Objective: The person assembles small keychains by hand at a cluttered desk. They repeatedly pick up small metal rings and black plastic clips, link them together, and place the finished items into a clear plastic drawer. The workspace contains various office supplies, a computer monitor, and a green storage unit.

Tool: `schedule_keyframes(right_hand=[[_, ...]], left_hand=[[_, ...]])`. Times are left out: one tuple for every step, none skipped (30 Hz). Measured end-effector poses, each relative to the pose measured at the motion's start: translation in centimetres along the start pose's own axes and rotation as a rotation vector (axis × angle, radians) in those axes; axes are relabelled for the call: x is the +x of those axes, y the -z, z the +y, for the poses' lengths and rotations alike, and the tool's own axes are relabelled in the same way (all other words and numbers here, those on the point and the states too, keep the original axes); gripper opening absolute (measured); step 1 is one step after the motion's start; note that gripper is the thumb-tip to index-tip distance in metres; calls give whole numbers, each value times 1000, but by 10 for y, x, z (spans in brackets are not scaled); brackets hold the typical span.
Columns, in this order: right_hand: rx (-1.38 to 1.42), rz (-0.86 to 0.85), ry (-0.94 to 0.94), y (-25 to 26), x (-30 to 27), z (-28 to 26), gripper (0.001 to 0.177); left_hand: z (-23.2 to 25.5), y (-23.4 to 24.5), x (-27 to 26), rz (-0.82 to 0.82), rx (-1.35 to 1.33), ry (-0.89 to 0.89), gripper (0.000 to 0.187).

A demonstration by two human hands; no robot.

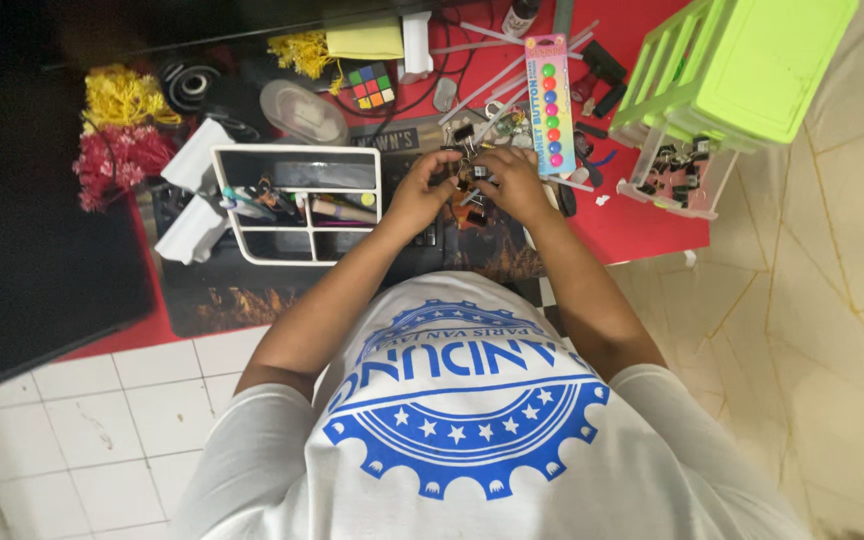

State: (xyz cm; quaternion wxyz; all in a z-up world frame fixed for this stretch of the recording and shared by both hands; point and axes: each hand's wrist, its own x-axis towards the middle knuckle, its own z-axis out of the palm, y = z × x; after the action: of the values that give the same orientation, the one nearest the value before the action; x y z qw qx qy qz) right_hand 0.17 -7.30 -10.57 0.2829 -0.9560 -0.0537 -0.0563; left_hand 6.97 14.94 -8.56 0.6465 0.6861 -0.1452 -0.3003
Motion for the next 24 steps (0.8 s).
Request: schedule_keyframes(right_hand=[[22,1,12,2,1,3,43],[23,41,42,5,0,5,43],[24,81,74,7,-2,5,44],[27,127,93,9,-6,5,44],[86,157,59,12,-7,6,42],[147,190,18,14,-12,5,40],[208,222,-23,15,-16,4,38],[247,239,-44,17,-20,4,38],[286,256,-66,19,-23,4,37],[327,270,-85,20,-26,3,37],[308,241,-66,21,-29,2,34],[290,212,-44,23,-31,3,32],[272,182,-23,25,-33,3,30],[256,130,-6,28,-34,2,34],[240,79,12,30,-35,0,38],[224,24,26,32,-37,-3,42],[216,-35,26,32,-37,-6,49],[205,-95,27,34,-36,-8,55],[194,-156,28,35,-34,-11,62],[168,-188,31,34,-32,-13,62],[142,-221,34,33,-28,-14,63],[115,-253,39,32,-24,-15,63],[77,-225,29,29,-23,-17,59],[36,-194,22,25,-22,-19,54]], left_hand=[[0,-1,0,-5,-36,72,39],[0,-3,1,-2,-32,2,38],[0,-6,1,1,-26,-69,38],[-1,-7,1,-7,-16,-136,37],[-1,-9,3,-4,8,-130,37],[-3,-10,2,-6,34,-120,37],[-4,-12,2,-9,60,-109,37],[-6,-14,2,-24,39,-86,37],[-8,-18,4,-39,18,-62,38],[-12,-21,6,-50,-2,-38,38],[-16,-24,10,-58,3,-42,38],[-21,-26,14,-63,8,-47,38],[-27,-29,16,-69,14,-53,38],[-33,-30,18,-66,28,-62,39],[-39,-31,20,-63,43,-71,40],[-45,-33,20,-61,55,-77,40],[-51,-34,20,-68,24,-79,40],[-56,-35,22,-74,-9,-83,40],[-61,-35,23,-79,-41,-86,40],[-65,-34,22,-78,-53,-80,40],[-69,-34,21,-76,-66,-74,40],[-72,-33,21,-73,-77,-70,39],[-74,-32,20,-70,-86,-53,39],[-75,-33,20,-65,-94,-41,40]])
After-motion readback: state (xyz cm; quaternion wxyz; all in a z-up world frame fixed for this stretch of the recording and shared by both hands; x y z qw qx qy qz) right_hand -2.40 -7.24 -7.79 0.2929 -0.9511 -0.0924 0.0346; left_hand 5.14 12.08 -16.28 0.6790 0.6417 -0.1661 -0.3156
